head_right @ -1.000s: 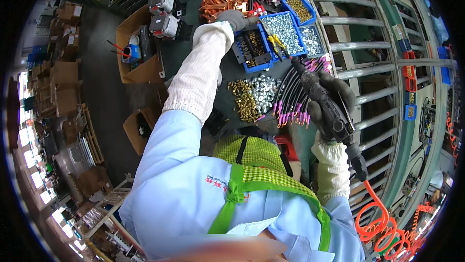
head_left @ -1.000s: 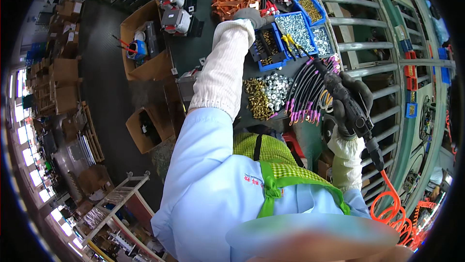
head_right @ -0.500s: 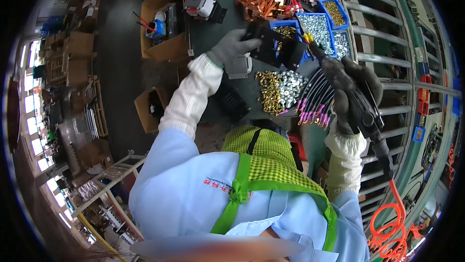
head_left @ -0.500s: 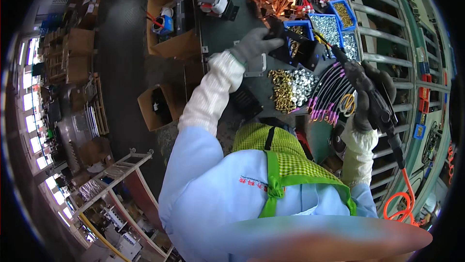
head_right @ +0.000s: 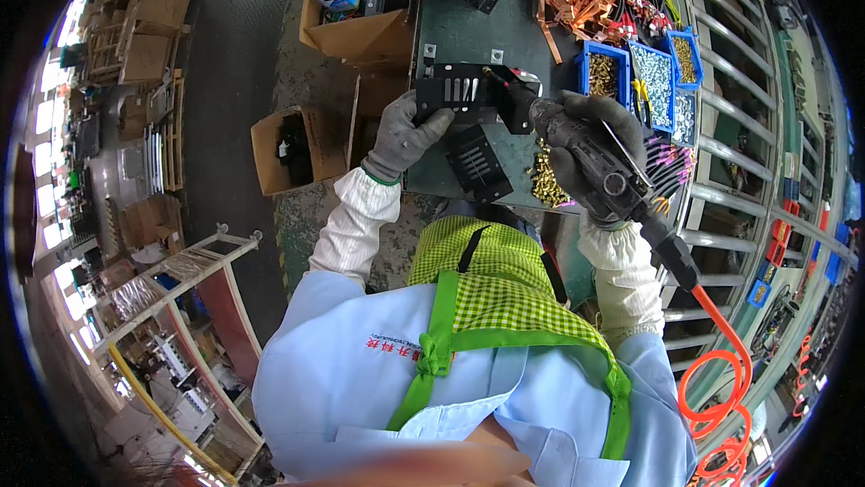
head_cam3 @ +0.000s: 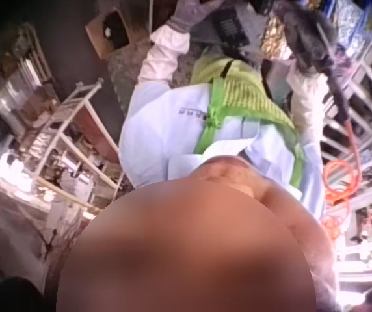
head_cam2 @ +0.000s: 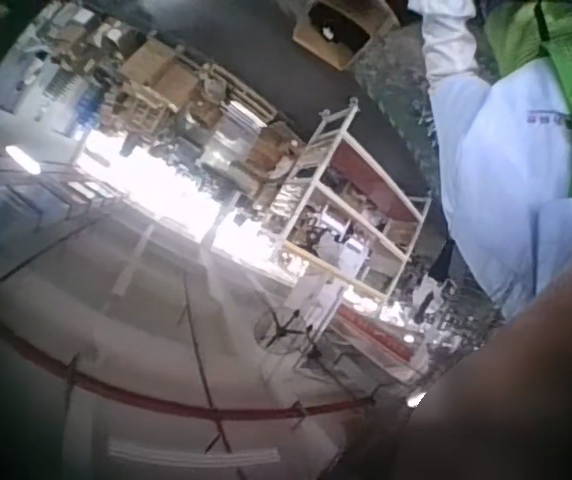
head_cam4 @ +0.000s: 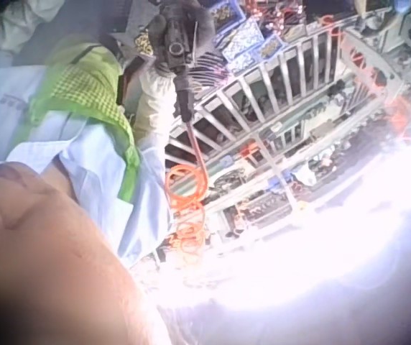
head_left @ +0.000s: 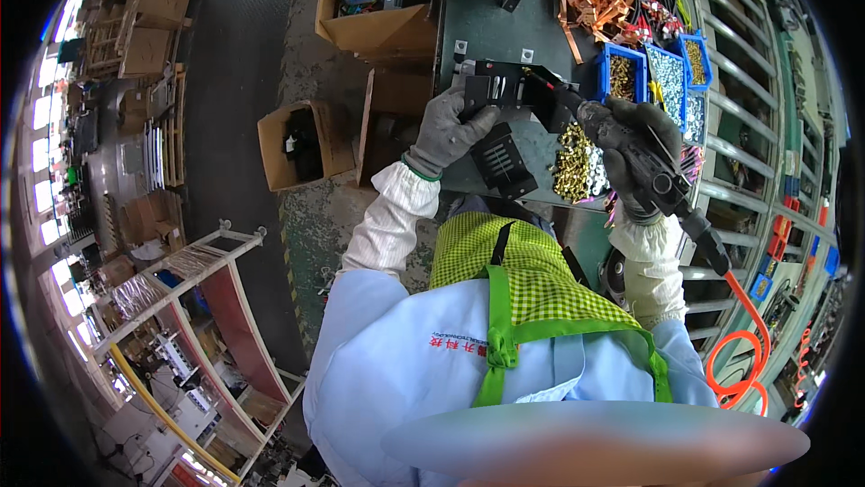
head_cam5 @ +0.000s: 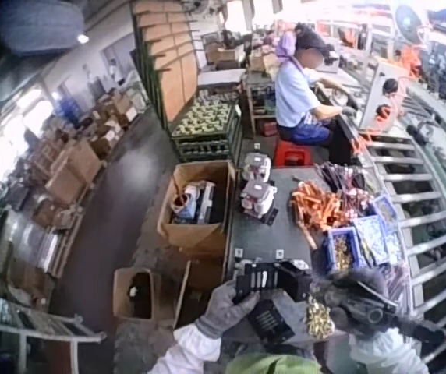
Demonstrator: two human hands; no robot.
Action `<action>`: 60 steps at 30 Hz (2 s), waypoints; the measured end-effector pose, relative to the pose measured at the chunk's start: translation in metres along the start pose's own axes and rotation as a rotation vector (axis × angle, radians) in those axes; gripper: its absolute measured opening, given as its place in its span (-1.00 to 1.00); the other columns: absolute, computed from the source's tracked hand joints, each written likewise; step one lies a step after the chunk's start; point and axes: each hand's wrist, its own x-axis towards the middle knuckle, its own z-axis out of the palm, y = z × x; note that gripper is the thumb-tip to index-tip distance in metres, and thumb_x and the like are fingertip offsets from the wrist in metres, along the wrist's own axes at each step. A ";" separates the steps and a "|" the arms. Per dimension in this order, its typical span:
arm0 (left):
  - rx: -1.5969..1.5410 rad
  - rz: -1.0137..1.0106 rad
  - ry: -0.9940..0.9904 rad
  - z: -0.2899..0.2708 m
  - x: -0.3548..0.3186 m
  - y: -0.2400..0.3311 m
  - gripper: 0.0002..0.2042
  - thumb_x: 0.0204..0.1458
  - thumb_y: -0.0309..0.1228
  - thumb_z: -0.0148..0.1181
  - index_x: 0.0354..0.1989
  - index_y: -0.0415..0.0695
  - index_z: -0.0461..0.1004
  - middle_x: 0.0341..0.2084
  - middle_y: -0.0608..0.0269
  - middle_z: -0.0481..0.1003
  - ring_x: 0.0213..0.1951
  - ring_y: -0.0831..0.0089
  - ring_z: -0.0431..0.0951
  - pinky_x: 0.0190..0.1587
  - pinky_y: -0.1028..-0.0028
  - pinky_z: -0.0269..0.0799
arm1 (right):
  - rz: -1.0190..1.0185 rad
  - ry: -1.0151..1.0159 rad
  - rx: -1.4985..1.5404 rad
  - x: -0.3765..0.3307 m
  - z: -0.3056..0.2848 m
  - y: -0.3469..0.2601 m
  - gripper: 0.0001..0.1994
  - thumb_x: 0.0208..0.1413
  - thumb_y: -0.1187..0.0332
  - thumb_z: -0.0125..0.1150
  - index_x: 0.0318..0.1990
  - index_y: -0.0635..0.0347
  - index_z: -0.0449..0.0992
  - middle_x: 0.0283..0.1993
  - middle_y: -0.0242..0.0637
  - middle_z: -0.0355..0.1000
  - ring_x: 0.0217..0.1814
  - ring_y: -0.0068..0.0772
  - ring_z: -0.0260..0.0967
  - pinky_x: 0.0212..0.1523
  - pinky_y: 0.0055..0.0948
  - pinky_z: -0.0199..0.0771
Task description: Assembling black plastic industrial components using a pneumatic screwdriver and organizing them into boxes.
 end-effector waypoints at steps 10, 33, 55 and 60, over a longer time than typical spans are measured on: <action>0.031 0.126 -0.091 -0.030 -0.035 -0.020 -0.79 0.05 -0.37 0.27 -0.18 -0.19 0.61 -0.26 0.14 0.59 -0.23 0.43 0.59 -0.13 0.46 0.48 | 0.208 -0.014 -0.010 -0.015 0.042 0.018 -0.40 -0.01 0.48 0.40 0.18 0.28 0.24 0.05 -0.07 0.42 0.15 -0.23 0.43 0.11 -0.31 0.47; -0.172 -0.189 -0.155 -0.080 0.026 -0.123 -0.76 0.02 -0.43 0.34 -0.16 -0.25 0.54 -0.36 0.34 0.56 -0.32 0.60 0.51 -0.21 0.60 0.48 | 0.247 -0.246 -0.587 0.023 0.094 0.051 -0.51 -0.04 0.47 0.40 0.07 0.28 0.35 -0.11 -0.21 0.49 -0.04 -0.32 0.52 -0.01 -0.39 0.50; -0.688 -0.414 0.568 -0.100 -0.028 -0.145 -0.75 0.13 -0.25 0.24 -0.12 -0.10 0.43 -0.37 0.26 0.46 -0.33 0.37 0.52 -0.20 0.46 0.50 | 0.236 -0.189 -0.178 -0.005 0.106 0.023 -0.51 0.06 0.54 0.32 0.14 0.24 0.28 0.12 0.00 0.39 0.14 -0.11 0.44 0.15 -0.19 0.48; -1.168 -0.544 0.551 -0.073 -0.076 -0.148 -0.82 0.25 -0.39 0.03 -0.04 -0.14 0.36 -0.29 0.17 0.50 -0.33 0.33 0.56 -0.08 0.35 0.58 | 0.248 -0.229 -0.030 -0.029 0.106 0.029 -0.44 0.02 0.48 0.39 0.17 0.25 0.26 0.11 -0.04 0.41 0.16 -0.15 0.43 0.18 -0.18 0.44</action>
